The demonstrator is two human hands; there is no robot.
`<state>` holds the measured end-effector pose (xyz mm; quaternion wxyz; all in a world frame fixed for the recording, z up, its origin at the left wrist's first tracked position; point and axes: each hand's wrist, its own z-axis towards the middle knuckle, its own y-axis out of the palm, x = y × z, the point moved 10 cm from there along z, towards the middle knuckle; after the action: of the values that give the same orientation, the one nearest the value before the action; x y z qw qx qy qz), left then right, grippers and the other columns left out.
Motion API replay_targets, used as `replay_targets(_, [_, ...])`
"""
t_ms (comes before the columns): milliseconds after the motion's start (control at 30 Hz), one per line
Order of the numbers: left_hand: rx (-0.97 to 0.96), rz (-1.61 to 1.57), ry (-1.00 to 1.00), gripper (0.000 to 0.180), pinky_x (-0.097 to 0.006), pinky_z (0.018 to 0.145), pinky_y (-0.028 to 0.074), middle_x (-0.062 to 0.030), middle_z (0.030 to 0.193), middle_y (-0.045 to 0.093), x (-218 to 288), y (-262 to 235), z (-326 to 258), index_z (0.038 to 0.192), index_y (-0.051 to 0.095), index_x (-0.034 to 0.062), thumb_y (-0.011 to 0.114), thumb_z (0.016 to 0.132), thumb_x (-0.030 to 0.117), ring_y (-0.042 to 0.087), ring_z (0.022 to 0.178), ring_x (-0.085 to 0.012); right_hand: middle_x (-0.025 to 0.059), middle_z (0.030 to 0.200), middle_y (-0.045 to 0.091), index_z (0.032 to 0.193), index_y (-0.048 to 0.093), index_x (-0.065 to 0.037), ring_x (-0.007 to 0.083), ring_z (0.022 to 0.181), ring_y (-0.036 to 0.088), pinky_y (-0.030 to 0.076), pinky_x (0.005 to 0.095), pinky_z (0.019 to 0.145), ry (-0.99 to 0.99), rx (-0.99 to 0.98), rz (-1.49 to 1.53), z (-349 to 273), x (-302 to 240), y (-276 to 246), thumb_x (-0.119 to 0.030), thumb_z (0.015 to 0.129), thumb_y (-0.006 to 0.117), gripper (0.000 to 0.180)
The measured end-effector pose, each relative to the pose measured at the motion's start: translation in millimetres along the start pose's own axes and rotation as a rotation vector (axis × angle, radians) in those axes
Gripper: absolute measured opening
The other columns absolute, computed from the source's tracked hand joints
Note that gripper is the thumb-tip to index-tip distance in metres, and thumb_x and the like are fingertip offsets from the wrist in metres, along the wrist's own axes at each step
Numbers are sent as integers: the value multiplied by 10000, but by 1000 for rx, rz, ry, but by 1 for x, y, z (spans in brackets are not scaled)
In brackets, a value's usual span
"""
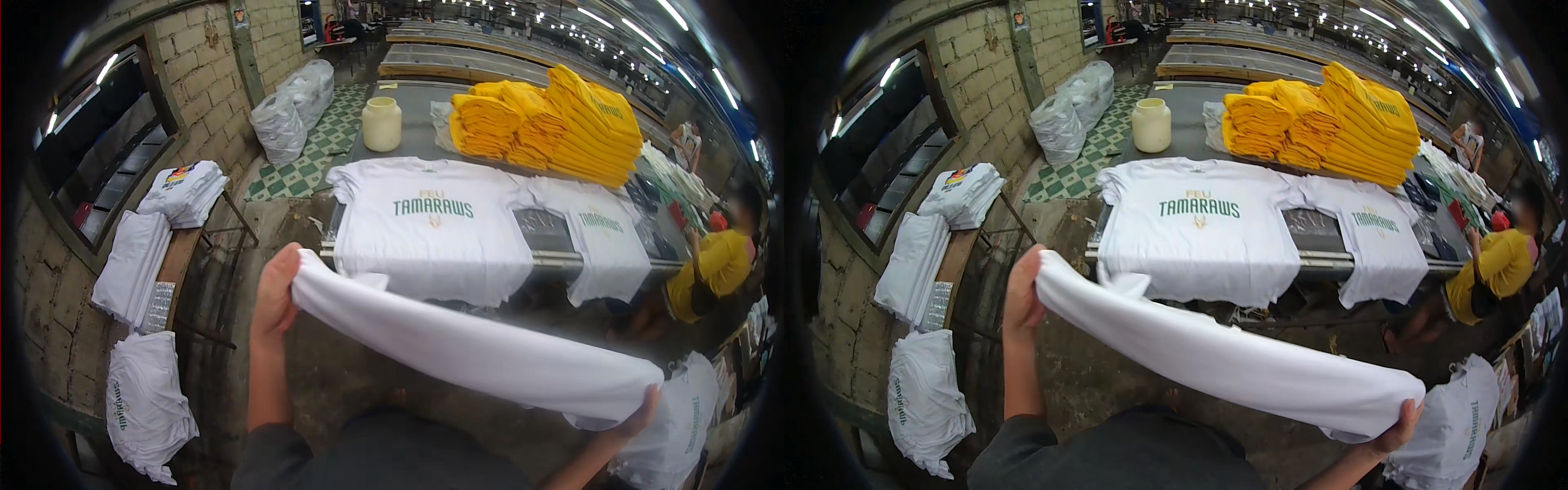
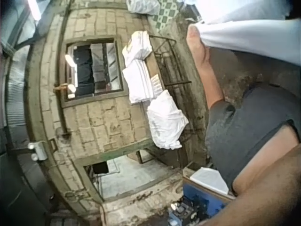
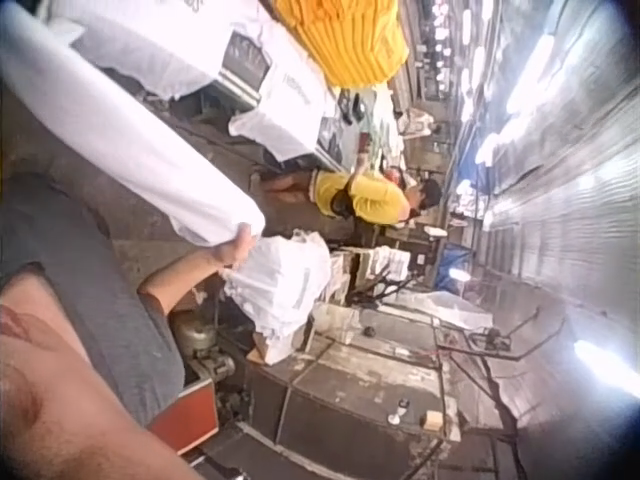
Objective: The recorder takes printed t-shirts, places them on a heat press machine, operates the machine controls, and then organizes the finished shirts on a table.
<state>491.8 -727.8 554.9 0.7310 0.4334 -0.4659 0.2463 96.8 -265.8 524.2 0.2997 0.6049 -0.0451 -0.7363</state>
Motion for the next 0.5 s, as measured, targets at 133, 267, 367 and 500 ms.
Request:
replay_targets(133, [-118, 61, 280, 219, -227, 649, 420, -16, 786, 515, 71, 7, 33, 866, 481, 53, 489, 904, 269, 511, 726, -89, 166, 1060, 550, 1155, 438, 19, 266, 939, 564, 444, 377, 834, 0, -187, 172, 61, 5, 69, -261, 862, 444, 405])
replay_targets(267, [-15, 59, 337, 209, -243, 693, 419, -23, 835, 545, 79, -22, 109, 932, 526, 33, 482, 908, 236, 519, 768, -90, 125, 1086, 567, 1123, 500, 15, 212, 958, 568, 437, 315, 847, 9, -352, 167, 144, 13, 158, -249, 921, 370, 357])
replay_targets(367, [28, 165, 115, 192, -247, 707, 420, -13, 853, 567, 37, -46, 193, 930, 559, 45, 509, 896, 227, 526, 787, -87, 56, 956, 600, 1035, 571, -26, 113, 846, 557, 431, 233, 758, 86, -365, -133, 221, 58, 234, -188, 847, 558, 249])
replay_targets(500, [57, 183, 16, 194, -248, 663, 422, -7, 864, 570, 4, -58, 286, 932, 567, 63, 547, 868, 245, 526, 755, -96, 25, 987, 595, 1040, 567, -30, 103, 874, 548, 434, 238, 771, 361, -621, -64, 292, 149, 348, -257, 863, 565, 288])
